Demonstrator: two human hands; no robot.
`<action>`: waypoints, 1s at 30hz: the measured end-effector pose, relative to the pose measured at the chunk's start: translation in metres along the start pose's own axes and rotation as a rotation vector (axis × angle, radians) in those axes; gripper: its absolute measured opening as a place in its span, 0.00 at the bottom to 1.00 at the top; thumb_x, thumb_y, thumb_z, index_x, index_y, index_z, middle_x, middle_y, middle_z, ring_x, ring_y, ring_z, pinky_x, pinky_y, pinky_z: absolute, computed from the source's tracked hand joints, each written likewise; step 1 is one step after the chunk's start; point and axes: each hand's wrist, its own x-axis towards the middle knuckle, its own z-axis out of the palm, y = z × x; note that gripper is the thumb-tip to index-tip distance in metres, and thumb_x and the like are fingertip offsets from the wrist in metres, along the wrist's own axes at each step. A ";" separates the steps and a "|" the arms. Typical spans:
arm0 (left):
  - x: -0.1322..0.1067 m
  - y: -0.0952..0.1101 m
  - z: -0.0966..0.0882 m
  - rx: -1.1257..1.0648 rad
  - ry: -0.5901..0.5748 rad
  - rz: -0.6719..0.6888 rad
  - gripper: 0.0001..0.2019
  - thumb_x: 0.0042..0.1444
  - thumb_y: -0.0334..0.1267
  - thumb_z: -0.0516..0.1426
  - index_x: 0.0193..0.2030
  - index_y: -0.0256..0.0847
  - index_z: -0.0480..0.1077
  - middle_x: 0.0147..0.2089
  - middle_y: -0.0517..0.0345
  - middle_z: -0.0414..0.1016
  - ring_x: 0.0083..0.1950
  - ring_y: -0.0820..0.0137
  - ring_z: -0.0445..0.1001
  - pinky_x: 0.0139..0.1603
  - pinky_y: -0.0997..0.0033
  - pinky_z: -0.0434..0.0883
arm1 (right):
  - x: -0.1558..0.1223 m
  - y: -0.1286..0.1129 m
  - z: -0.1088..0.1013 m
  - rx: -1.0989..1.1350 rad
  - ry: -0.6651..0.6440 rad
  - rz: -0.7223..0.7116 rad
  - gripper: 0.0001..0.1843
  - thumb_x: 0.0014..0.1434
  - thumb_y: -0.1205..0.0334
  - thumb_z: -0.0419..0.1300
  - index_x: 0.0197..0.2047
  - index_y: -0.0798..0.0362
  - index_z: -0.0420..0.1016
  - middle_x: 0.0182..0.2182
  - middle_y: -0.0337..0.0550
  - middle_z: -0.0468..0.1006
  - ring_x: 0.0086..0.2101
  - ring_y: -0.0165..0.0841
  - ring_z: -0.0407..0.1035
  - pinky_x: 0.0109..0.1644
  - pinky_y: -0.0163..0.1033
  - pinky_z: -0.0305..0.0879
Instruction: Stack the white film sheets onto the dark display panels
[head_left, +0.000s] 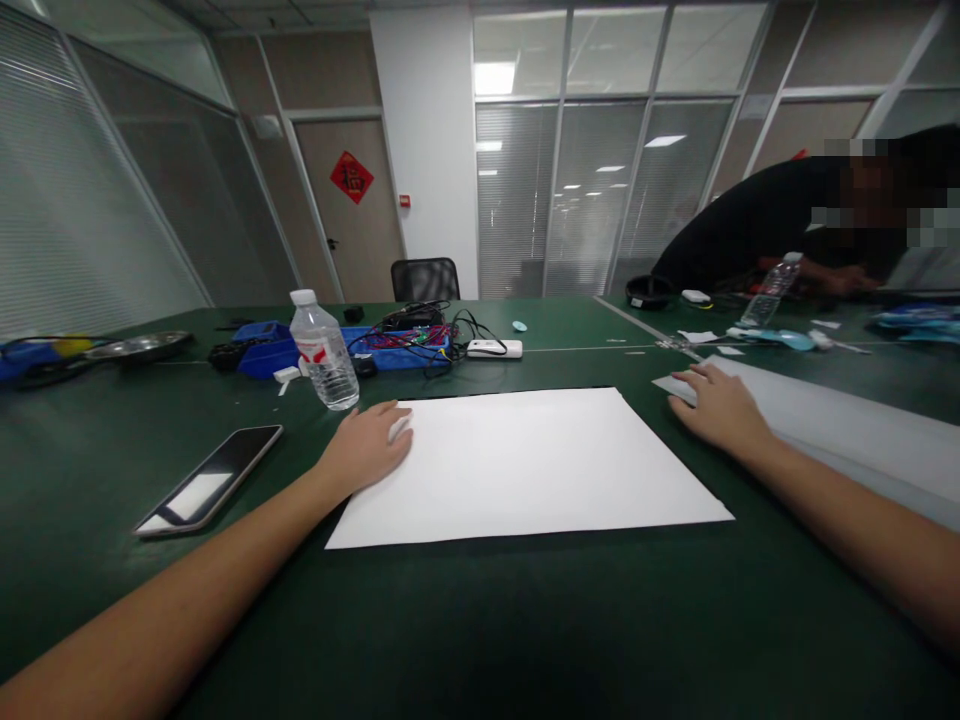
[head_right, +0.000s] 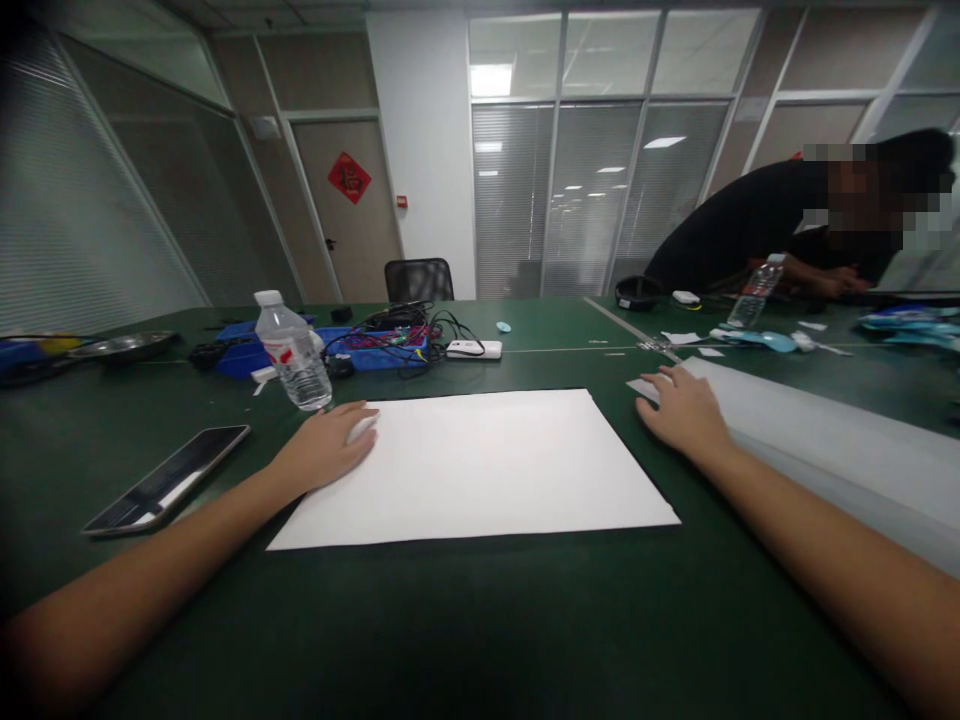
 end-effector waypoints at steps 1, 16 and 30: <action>0.000 -0.001 0.003 0.009 -0.044 -0.043 0.30 0.68 0.51 0.47 0.70 0.41 0.70 0.74 0.44 0.67 0.73 0.49 0.68 0.71 0.42 0.65 | 0.001 0.009 0.003 -0.042 -0.004 0.070 0.35 0.66 0.46 0.56 0.68 0.59 0.70 0.70 0.68 0.61 0.70 0.61 0.53 0.70 0.72 0.51; 0.002 -0.009 0.011 -0.017 -0.112 -0.043 0.32 0.70 0.53 0.46 0.72 0.38 0.68 0.76 0.46 0.65 0.75 0.54 0.65 0.74 0.55 0.62 | -0.005 0.018 -0.018 -0.088 -0.265 0.126 0.30 0.69 0.40 0.50 0.51 0.56 0.81 0.49 0.69 0.78 0.46 0.54 0.73 0.44 0.56 0.66; 0.001 -0.009 0.008 -0.021 -0.135 -0.036 0.33 0.70 0.55 0.45 0.73 0.38 0.66 0.77 0.45 0.62 0.75 0.54 0.65 0.74 0.56 0.62 | -0.053 -0.080 -0.069 -0.086 0.076 -0.456 0.22 0.73 0.49 0.48 0.46 0.51 0.81 0.40 0.50 0.84 0.35 0.40 0.76 0.33 0.42 0.57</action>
